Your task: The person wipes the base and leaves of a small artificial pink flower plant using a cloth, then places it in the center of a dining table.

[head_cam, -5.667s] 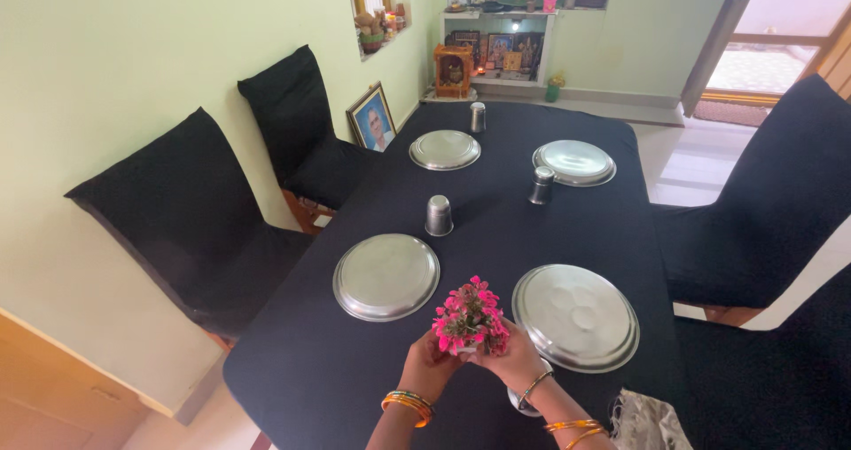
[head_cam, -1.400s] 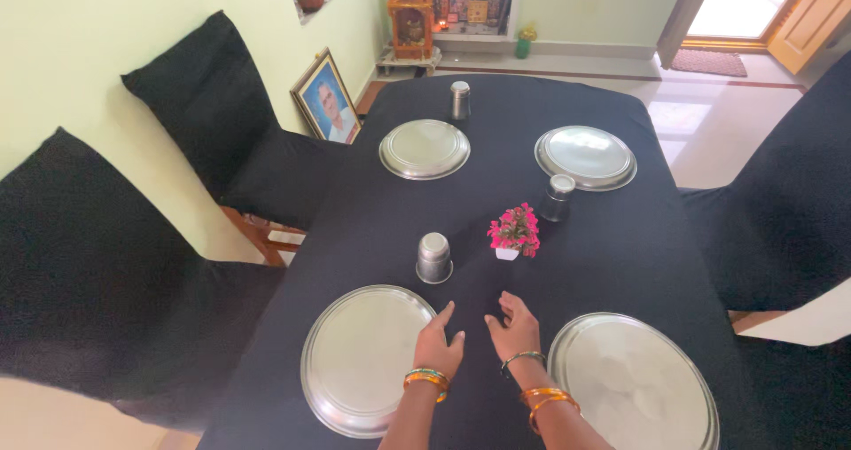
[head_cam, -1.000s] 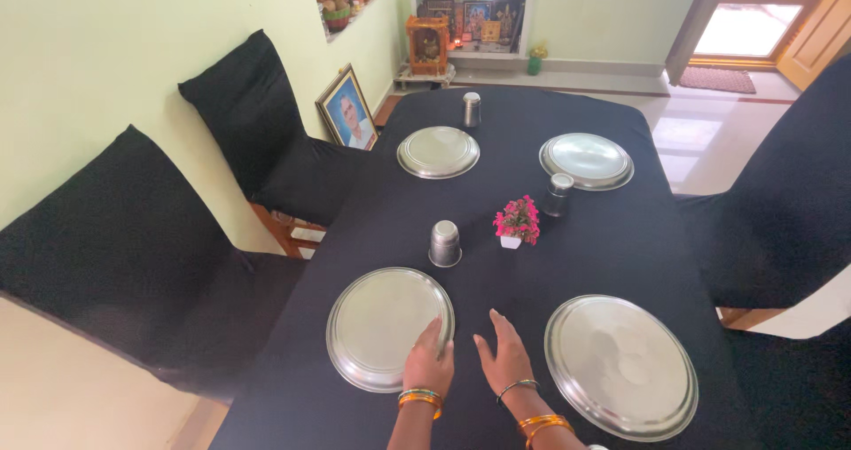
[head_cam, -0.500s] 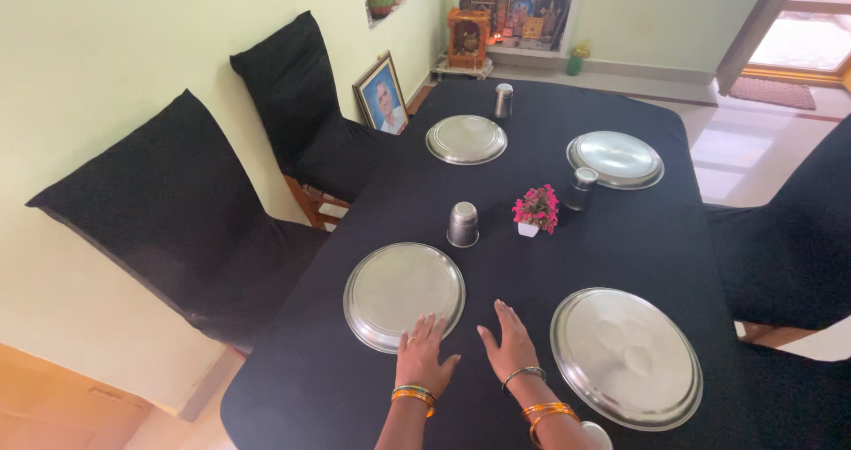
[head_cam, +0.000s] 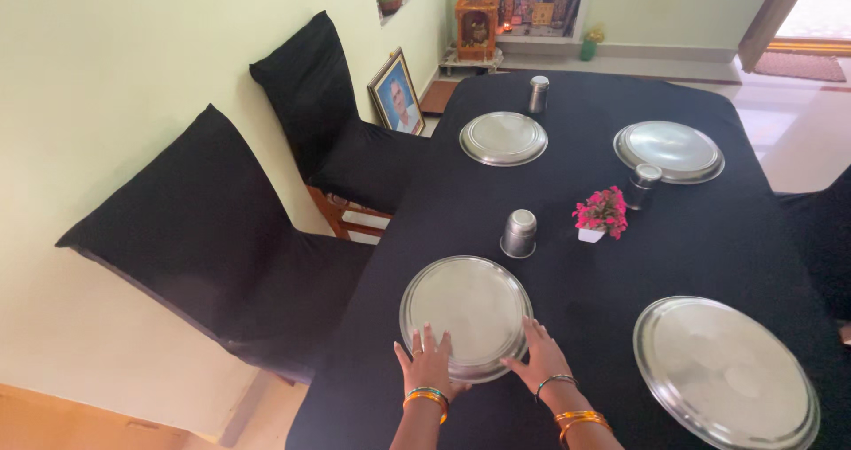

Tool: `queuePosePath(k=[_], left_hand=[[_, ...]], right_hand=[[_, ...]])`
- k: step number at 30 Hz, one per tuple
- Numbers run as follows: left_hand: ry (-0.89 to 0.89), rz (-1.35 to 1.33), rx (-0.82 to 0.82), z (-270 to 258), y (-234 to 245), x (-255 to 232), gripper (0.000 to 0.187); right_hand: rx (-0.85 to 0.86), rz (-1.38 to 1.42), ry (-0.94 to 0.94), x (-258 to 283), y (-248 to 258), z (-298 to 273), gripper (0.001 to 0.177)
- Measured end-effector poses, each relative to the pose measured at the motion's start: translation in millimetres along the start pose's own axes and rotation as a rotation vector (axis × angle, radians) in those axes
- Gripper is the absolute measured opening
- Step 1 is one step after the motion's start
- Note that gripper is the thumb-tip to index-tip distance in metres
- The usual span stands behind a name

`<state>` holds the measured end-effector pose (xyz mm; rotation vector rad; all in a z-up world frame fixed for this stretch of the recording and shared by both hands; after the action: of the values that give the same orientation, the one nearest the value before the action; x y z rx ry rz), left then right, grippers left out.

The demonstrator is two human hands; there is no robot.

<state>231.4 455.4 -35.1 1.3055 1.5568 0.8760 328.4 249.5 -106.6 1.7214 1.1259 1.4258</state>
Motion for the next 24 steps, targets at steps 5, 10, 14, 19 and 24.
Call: queuePosePath(k=[5, 10, 14, 19, 24], left_hand=[[-0.08, 0.047, 0.046, 24.6, -15.4, 34.4, 0.108], [-0.172, 0.099, 0.027, 40.1, -25.9, 44.8, 0.104], [-0.204, 0.125, 0.013, 49.7, -30.1, 43.6, 0.104], [-0.215, 0.126, -0.035, 47.4, -39.4, 48.0, 0.103], [-0.226, 0.111, -0.046, 40.4, -43.3, 60.4, 0.105]], right_hand=[[0.045, -0.108, -0.086, 28.0, -3.7, 3.6, 0.105], [0.086, -0.193, -0.093, 32.6, -14.2, 9.8, 0.098], [0.134, -0.121, -0.162, 34.4, -21.7, 13.7, 0.1], [0.149, -0.15, -0.184, 44.5, -21.1, 3.1, 0.101], [0.148, -0.131, -0.167, 54.1, -22.8, -8.9, 0.099]])
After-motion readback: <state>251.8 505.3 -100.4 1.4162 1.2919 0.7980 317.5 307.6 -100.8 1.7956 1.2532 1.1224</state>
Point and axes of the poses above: each hand's wrist, its own z-axis towards the middle knuckle, its own y-axis out of the back of the hand, x = y × z, the point moved 2 cm from there along z, towards the middle knuckle, and after that the axes turned 15 degrees about -y, right-handed, at the moved point
